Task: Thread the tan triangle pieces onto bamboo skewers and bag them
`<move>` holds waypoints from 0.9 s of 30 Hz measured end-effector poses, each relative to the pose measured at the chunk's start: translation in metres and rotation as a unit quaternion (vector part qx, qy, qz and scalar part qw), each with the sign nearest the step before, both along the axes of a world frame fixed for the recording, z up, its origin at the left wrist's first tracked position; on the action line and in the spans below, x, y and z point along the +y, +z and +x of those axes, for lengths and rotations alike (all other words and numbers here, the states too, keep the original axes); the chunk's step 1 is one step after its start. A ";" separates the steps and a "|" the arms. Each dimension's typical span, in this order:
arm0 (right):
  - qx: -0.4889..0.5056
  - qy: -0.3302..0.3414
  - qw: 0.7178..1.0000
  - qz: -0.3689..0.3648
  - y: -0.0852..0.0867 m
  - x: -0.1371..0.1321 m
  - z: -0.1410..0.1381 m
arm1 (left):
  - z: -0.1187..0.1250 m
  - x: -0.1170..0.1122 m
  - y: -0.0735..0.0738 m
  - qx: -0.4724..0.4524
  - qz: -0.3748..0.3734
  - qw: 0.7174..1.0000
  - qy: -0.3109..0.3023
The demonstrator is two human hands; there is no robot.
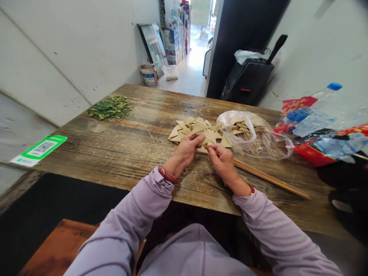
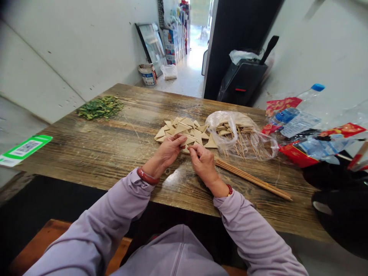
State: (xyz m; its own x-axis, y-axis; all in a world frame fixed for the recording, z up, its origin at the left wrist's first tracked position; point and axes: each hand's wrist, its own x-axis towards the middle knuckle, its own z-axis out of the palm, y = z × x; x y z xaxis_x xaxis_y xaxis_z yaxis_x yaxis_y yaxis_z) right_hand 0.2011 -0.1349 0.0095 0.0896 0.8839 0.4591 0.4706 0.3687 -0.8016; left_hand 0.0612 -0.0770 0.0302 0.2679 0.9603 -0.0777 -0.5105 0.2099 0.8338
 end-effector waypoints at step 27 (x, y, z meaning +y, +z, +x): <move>-0.004 0.041 0.998 -0.036 0.000 -0.003 0.002 | -0.023 0.016 0.011 0.046 0.008 0.997 0.062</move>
